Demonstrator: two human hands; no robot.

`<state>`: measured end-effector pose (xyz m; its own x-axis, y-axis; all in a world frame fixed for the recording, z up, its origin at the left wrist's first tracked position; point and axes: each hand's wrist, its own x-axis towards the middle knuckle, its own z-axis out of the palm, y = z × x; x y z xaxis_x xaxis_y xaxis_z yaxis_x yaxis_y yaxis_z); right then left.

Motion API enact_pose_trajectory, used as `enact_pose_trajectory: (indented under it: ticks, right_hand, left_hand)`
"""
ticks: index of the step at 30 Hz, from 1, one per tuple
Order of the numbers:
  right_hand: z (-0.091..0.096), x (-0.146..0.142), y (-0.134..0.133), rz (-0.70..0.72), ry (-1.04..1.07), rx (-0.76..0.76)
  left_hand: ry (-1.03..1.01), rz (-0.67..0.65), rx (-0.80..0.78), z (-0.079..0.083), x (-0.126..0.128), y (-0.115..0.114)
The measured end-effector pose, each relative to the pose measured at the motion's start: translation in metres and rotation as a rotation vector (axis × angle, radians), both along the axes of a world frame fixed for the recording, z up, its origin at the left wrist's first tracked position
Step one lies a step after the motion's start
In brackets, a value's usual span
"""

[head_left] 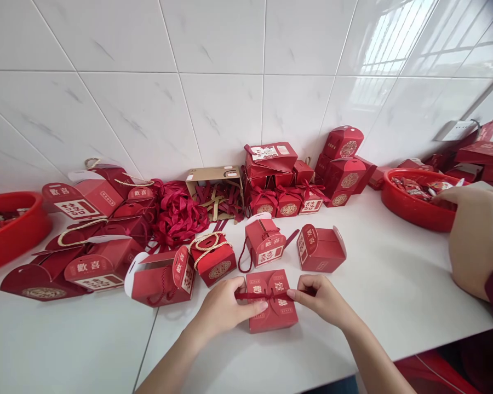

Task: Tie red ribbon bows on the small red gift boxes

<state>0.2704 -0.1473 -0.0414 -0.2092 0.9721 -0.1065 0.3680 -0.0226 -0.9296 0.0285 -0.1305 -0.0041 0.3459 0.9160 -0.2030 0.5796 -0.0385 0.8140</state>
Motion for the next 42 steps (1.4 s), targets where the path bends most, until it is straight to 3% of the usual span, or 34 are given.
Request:
enact_pose_trajectory:
  ticks: [6,10,12,15,18,23,27,31,36,40,42]
  right_hand:
    - [0.004,0.006,-0.002,0.040,0.280,-0.149]
    - [0.015,0.010,-0.005,0.045,0.480,-0.211]
    - [0.021,0.008,-0.005,0.061,0.576,-0.200]
    - [0.033,0.004,-0.004,0.069,0.640,-0.190]
    - [0.043,0.001,-0.006,0.101,0.626,-0.166]
    - [0.053,0.005,-0.018,0.044,0.420,-0.128]
    - [0.048,0.000,-0.024,-0.040,0.182,-0.003]
    - [0.038,-0.018,-0.019,0.006,0.118,0.116]
    - [0.029,-0.040,-0.013,-0.019,0.134,0.308]
    - [0.025,-0.044,-0.014,-0.046,0.114,0.355]
    - [0.024,-0.043,-0.015,-0.051,0.107,0.335]
  left_hand:
    - [0.024,-0.025,0.028,-0.004,-0.002,-0.003]
    - [0.058,-0.007,0.349,0.003,0.006,-0.013]
    - [0.049,-0.094,0.485,0.010,0.016,-0.017]
    - [0.047,-0.230,0.551,0.017,0.035,-0.017]
    - [0.058,-0.241,0.611,0.016,0.049,-0.013]
    - [0.036,-0.099,0.734,0.013,0.049,-0.005]
    - [0.079,-0.066,0.789,0.016,0.043,-0.006]
    - [0.099,-0.027,0.861,0.016,0.044,-0.010]
    - [0.082,0.002,0.803,0.016,0.036,-0.012]
    - [0.096,-0.139,0.582,0.022,0.010,-0.010]
    - [0.050,-0.133,0.461,0.021,-0.005,-0.007]
